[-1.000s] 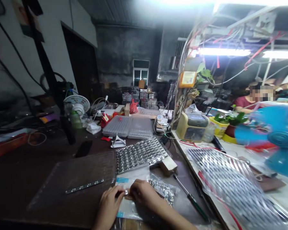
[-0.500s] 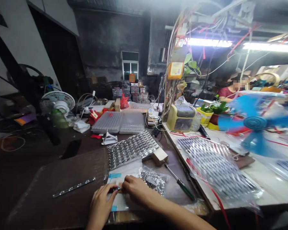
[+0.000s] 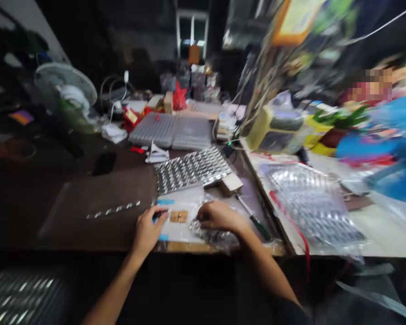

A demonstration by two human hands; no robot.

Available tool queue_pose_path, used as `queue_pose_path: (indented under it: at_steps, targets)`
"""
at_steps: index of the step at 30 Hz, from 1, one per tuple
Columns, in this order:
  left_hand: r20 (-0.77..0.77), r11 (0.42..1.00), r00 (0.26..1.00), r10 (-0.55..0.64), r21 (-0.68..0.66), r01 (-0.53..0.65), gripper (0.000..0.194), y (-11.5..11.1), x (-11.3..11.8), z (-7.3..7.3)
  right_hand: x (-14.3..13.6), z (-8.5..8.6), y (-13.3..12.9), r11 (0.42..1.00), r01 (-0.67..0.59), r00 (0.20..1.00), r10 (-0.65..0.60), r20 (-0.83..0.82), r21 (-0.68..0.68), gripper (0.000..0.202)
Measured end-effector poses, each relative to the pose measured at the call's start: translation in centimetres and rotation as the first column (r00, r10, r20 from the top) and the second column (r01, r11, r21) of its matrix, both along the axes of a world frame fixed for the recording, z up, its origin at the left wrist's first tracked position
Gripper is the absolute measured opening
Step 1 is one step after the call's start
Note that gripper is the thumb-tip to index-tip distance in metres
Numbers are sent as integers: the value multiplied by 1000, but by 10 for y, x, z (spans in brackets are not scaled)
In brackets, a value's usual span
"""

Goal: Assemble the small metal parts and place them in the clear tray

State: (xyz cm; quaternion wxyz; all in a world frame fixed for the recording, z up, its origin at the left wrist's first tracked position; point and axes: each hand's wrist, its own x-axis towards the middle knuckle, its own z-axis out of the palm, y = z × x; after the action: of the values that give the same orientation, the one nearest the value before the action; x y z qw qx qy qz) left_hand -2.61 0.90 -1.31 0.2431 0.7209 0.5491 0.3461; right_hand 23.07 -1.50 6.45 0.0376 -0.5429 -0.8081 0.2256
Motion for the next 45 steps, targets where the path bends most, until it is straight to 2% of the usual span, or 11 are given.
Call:
queue_pose_path:
  at_steps: [4, 8, 13, 17, 23, 29, 35, 38, 42, 45]
  targets:
    - [66, 1000, 998, 7, 18, -8, 15, 2, 10, 14, 1, -14, 5, 993, -42, 999, 41, -10, -109, 17]
    - [96, 998, 994, -50, 44, 46, 6, 3, 29, 15, 0, -23, 8, 988, -105, 994, 100, -48, -110, 15]
    - [-4, 989, 990, -141, 36, 141, 8, 1, 43, 12, 4, -23, 8, 995, -94, 983, 88, -160, -35, 26]
    - [-44, 989, 988, -148, 14, 148, 8, 2, 43, 9, 5, -23, 9, 997, -71, 980, 69, -185, -6, 24]
    - [-40, 987, 987, -153, 31, 155, 9, 1, 45, 9, 7, -23, 8, 994, -53, 995, 45, -88, -93, 21]
    - [2, 987, 989, -148, 64, 148, 12, 0, 43, 5, 6, -21, 11, 997, -44, 987, 35, -155, -57, 22]
    - [-64, 986, 985, -161, 24, 163, 12, 0, 42, 3, 2, -21, 11, 999, 45, 977, -47, -208, -16, 21]
    - [-72, 982, 980, -184, 33, 186, 12, 1, 42, 2, 2, -24, 12, 997, 64, 975, -53, -217, 46, 21]
    - [-9, 977, 979, -206, 63, 206, 12, 0, 41, 0, -1, -32, 17, 986, 117, 967, -85, -240, 119, 17]
    - [114, 973, 974, -196, 144, 179, 8, -2, 39, 4, -12, -37, 20, 976, 167, 961, -128, -246, 142, 19]
